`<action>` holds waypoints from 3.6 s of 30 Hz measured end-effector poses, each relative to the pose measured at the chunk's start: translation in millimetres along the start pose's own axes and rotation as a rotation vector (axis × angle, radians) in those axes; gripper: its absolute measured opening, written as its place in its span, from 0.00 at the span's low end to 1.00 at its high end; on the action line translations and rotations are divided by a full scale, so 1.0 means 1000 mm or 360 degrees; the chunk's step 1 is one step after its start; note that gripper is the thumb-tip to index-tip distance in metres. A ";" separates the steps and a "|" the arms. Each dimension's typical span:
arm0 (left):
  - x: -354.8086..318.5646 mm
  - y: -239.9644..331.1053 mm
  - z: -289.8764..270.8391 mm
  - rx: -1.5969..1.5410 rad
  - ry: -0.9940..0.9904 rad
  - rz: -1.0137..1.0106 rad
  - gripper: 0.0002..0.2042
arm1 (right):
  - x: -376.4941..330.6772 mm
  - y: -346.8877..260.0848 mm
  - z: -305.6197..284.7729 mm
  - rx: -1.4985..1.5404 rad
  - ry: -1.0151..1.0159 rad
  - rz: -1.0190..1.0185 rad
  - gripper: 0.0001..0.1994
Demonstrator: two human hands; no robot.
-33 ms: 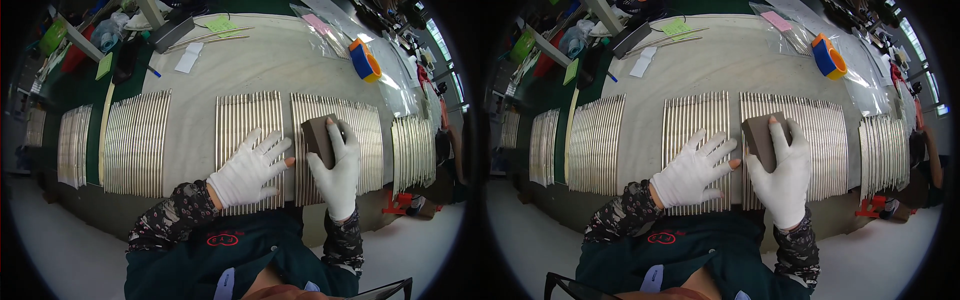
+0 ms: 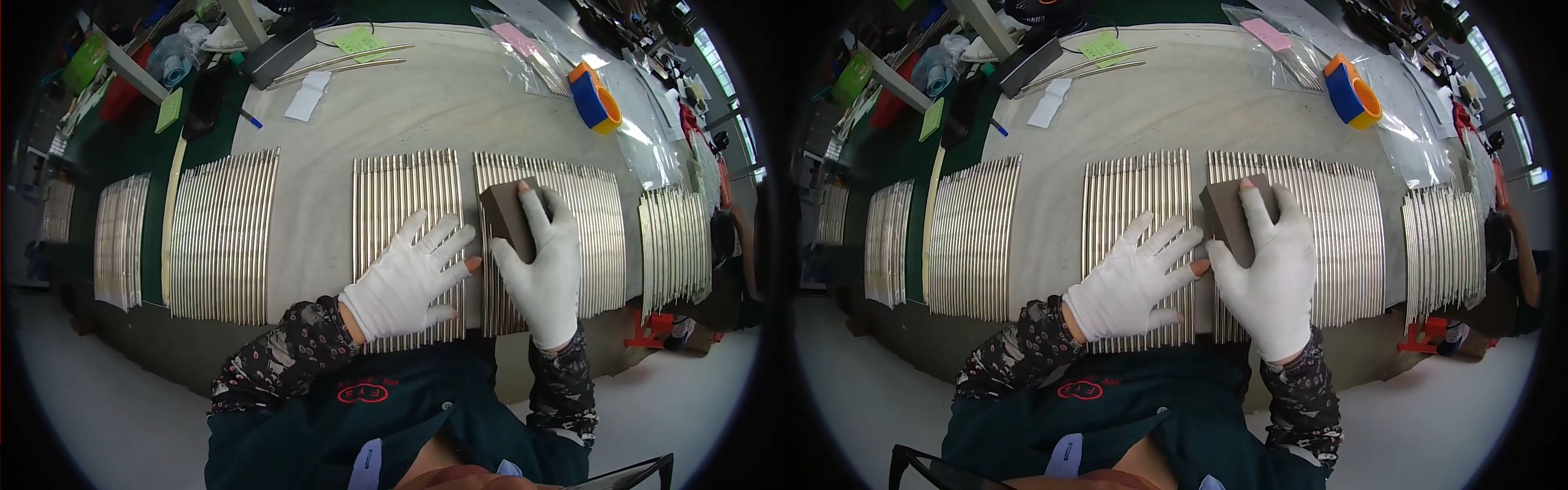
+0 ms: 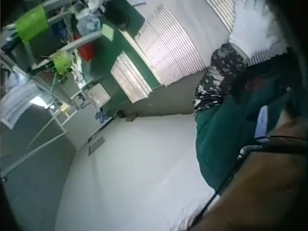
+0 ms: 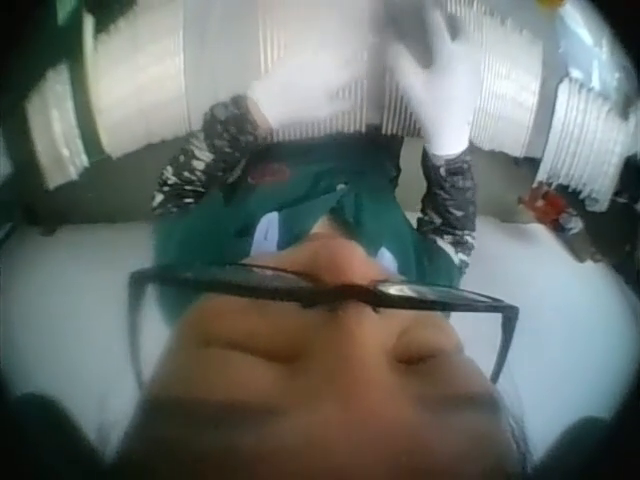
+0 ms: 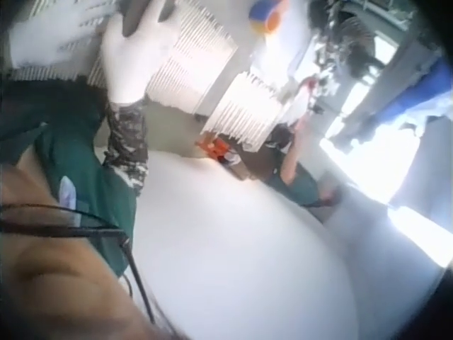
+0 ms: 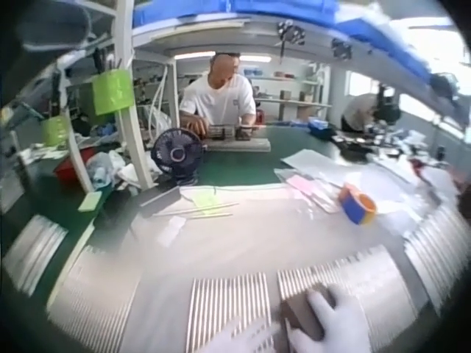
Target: The recorder uses a sanding block to polish or smooth several thin metal or plastic rods on a workbench.
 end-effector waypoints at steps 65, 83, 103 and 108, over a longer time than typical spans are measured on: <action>-0.009 -0.013 -0.015 -0.0036 0.0057 -0.0107 0.32 | 0.072 -0.030 0.026 -0.0527 0.0060 0.0040 0.25; 0.099 -0.090 -0.049 0.0062 0.0178 -0.0581 0.08 | -0.108 -0.042 -0.047 -0.0032 -0.0247 -0.0148 0.49; 0.093 -0.042 -0.086 -0.1666 0.0303 -0.0841 0.08 | -0.134 -0.039 -0.063 -0.0075 0.0049 -0.0163 0.56; 0.074 -0.006 -0.118 -0.1716 0.0287 -0.0865 0.09 | -0.142 -0.046 -0.076 -0.0018 0.0123 -0.0208 0.58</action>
Point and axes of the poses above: each hand's wrist, its own x-axis towards the middle knuckle, its own z-axis out of the palm, y = z × x, the point moved 5 cm from there along x, towards the middle knuckle, and after that the axes turned 5 degrees about -z, right-handed, at the moved point
